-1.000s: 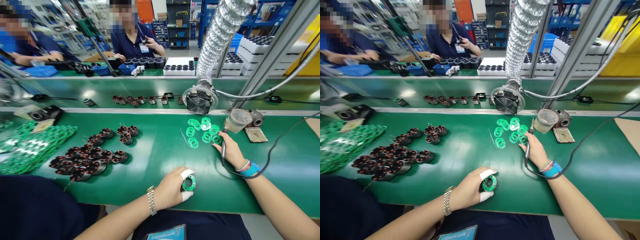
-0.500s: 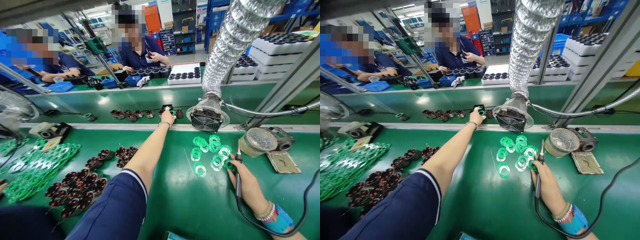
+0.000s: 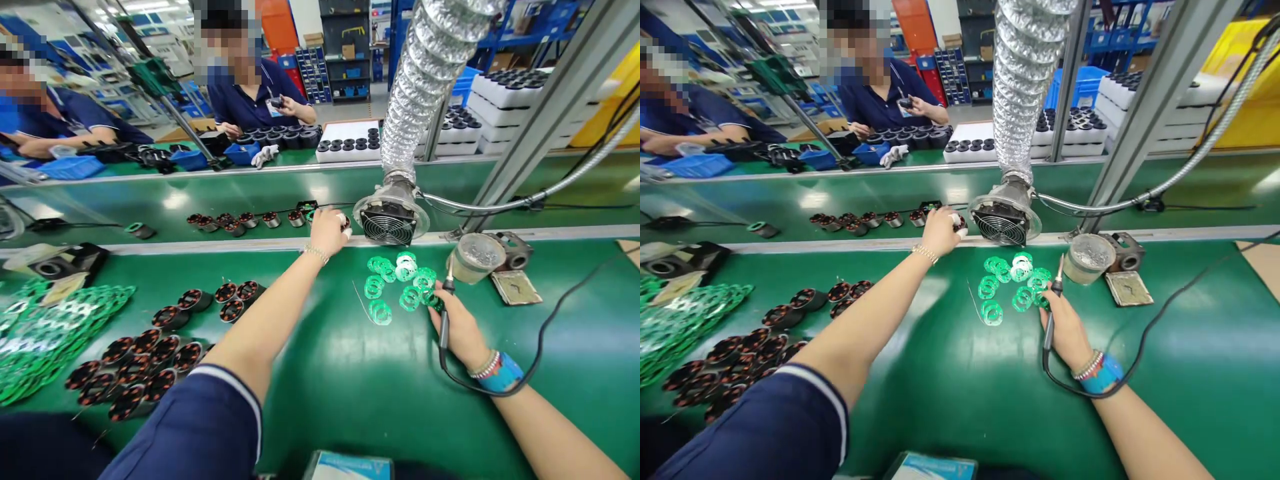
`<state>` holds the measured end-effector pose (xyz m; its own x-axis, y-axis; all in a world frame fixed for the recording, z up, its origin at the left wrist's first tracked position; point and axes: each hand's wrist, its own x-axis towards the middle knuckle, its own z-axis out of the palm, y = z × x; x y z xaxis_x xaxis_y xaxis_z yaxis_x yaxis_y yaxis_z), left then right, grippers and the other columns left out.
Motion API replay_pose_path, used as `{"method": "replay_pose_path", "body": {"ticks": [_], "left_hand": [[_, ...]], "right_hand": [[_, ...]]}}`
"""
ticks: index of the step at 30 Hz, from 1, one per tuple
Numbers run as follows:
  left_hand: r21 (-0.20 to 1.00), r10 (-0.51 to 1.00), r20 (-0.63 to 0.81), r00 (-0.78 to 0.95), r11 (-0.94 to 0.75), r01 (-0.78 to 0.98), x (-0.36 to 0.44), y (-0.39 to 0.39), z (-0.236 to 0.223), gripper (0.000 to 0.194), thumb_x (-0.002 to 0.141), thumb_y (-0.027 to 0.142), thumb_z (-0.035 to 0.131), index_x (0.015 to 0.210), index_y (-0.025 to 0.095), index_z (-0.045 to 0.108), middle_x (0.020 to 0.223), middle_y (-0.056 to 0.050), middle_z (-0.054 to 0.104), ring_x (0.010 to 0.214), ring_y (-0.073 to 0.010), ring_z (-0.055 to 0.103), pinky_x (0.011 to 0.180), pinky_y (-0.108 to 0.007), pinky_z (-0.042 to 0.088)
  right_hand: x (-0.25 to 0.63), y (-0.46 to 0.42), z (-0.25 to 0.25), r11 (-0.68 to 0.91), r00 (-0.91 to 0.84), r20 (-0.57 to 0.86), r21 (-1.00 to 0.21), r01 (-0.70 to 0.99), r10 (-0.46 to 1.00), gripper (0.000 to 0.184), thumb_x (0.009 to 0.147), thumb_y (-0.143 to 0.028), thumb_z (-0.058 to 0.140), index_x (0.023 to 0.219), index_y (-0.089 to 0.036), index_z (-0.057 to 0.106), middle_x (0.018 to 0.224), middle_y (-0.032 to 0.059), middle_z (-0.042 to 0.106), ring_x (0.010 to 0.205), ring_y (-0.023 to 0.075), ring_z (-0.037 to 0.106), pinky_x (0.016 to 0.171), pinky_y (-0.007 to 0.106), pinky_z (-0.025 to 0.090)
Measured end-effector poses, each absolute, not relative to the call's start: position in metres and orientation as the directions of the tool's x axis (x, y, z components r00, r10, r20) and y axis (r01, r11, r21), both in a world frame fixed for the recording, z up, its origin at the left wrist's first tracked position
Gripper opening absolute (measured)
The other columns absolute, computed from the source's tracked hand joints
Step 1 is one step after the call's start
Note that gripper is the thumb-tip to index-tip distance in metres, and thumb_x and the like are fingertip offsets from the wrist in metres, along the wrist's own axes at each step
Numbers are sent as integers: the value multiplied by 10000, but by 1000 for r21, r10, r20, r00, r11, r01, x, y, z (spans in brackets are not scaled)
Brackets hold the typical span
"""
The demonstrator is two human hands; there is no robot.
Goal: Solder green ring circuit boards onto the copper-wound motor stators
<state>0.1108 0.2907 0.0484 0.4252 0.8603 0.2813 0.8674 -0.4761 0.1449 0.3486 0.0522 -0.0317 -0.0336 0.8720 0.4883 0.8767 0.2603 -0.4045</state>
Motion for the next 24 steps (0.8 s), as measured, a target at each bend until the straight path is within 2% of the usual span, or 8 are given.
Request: {"method": "replay_pose_path", "body": {"ticks": [3, 6, 8, 13, 15, 18, 22, 24], "left_hand": [[186, 810, 179, 559, -585, 789, 89, 203, 57, 141, 764, 292, 570, 808, 164, 612, 857, -77, 633, 840, -225, 588, 817, -353, 441], [239, 784, 30, 620, -608, 757, 56, 111, 47, 211, 720, 358, 636, 831, 185, 589, 720, -48, 610, 699, -222, 587, 668, -336, 466], [301, 795, 2, 607, -579, 758, 36, 64, 34, 305, 709, 384, 658, 920, 179, 576, 772, -65, 630, 741, -243, 602, 698, -373, 478], [600, 859, 22, 512, -421, 680, 4, 16, 6, 778, 635, 419, 736, 1278, 158, 384, 1216, -156, 553, 1087, -265, 555, 930, -429, 444], [649, 851, 13, 525, -406, 643, 1, 13, 2, 670, 639, 398, 738, 1205, 156, 472, 1243, -157, 540, 1156, -265, 514, 975, -434, 415], [660, 842, 54, 537, -434, 613, 5, 10, 3, 462, 636, 376, 741, 1022, 174, 586, 1147, -120, 611, 1128, -260, 534, 1015, -464, 367], [613, 816, 123, 564, -510, 604, 18, -1, 11, 460, 625, 412, 743, 994, 185, 591, 1024, -88, 659, 976, -242, 608, 1047, -489, 318], [618, 820, 116, 560, -501, 606, 22, -6, 14, 488, 622, 417, 746, 1021, 190, 581, 993, -80, 663, 928, -239, 622, 1012, -472, 369]], "right_hand": [[344, 45, -23, 329, -81, 520, -407, 852, 851, 354, 859, -176, 487, 1207, -182, 418, 1289, 166, 497, 1163, 263, 526, 953, 451, 478], [330, 30, -13, 425, -192, 491, -423, 800, 850, 355, 858, -168, 494, 1202, -192, 407, 1294, 159, 496, 1159, 241, 531, 952, 423, 483], [315, 16, -8, 503, -305, 439, -456, 735, 845, 358, 860, -163, 491, 1204, -194, 397, 1294, 156, 497, 1155, 229, 535, 944, 401, 489], [268, -17, -6, 615, -573, 267, -530, 584, 775, 309, 859, -109, 441, 1156, -194, 443, 1274, 142, 510, 1127, 213, 550, 902, 367, 511], [251, -24, -5, 622, -601, 241, -532, 575, 762, 303, 849, -87, 438, 1128, -201, 470, 1247, 127, 526, 1156, 220, 522, 922, 392, 496], [232, -29, 1, 620, -540, 329, -561, 548, 775, 305, 848, -129, 497, 1141, -207, 461, 1192, 119, 552, 1148, 228, 516, 950, 416, 472], [218, -32, 12, 622, -441, 441, -605, 498, 782, 273, 876, -160, 482, 1142, -220, 468, 991, 77, 615, 901, 188, 610, 796, 330, 532], [216, -34, 15, 613, -414, 453, -612, 500, 790, 234, 888, -145, 443, 1105, -220, 491, 888, 52, 616, 790, 165, 610, 712, 289, 531]]}}
